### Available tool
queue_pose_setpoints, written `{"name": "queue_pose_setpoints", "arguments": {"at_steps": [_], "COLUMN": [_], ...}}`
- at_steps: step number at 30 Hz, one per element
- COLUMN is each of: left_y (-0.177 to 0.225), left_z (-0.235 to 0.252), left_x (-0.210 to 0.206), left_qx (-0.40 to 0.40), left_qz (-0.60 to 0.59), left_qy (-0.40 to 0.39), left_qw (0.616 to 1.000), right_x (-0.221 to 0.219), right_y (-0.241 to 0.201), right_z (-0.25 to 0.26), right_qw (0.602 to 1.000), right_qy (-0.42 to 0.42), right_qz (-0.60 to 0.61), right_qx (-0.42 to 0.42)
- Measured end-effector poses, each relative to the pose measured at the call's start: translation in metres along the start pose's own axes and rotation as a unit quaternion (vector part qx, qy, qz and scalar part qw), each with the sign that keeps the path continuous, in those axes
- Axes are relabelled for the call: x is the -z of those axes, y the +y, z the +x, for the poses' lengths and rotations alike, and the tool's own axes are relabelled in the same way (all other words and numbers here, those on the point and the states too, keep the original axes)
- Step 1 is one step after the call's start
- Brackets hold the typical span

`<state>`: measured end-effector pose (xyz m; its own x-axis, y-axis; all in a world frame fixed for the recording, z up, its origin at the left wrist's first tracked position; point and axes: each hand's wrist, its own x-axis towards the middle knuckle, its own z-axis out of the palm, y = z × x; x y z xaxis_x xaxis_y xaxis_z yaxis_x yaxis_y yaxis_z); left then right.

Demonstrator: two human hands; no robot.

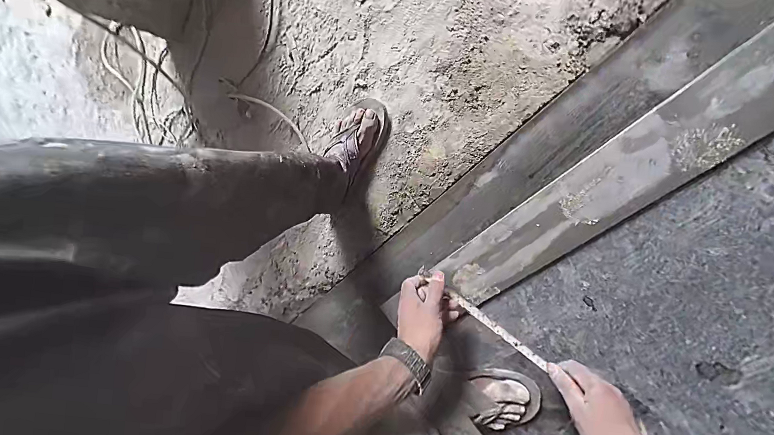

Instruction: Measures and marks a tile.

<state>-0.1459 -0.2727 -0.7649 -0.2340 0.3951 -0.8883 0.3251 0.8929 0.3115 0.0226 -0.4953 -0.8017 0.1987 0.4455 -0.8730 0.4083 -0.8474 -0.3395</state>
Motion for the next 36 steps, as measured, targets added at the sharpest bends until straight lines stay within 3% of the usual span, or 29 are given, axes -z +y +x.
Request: {"name": "queue_pose_setpoints", "arguments": {"at_steps": [4,11,16,23,36], "left_y": [-0.009,-0.061,-0.08,-0.079,-0.074], "left_z": [-0.006,0.002,0.026,0.035,0.026], "left_x": [0.013,0.029,0.054,0.064,0.055], "left_qx": [-0.068,-0.102,-0.088,-0.046,-0.018], "left_qz": [0.079,0.129,0.176,0.234,0.301], "left_qy": [-0.016,0.027,0.092,0.1,0.092], "left_qw": [0.994,0.986,0.976,0.966,0.949], "right_x": [-0.012,-0.049,-0.071,-0.084,-0.1], "right_y": [-0.009,-0.052,-0.078,-0.119,-0.129], "right_z": [-0.002,-0.016,-0.017,-0.022,-0.023], "right_qw": [0.998,0.998,0.993,0.98,0.987], "right_qy": [0.023,-0.059,-0.085,-0.144,-0.11], "right_qz": [0.027,0.015,-0.069,-0.138,-0.114], "right_qx": [0.043,0.033,0.042,0.0,-0.017]}}
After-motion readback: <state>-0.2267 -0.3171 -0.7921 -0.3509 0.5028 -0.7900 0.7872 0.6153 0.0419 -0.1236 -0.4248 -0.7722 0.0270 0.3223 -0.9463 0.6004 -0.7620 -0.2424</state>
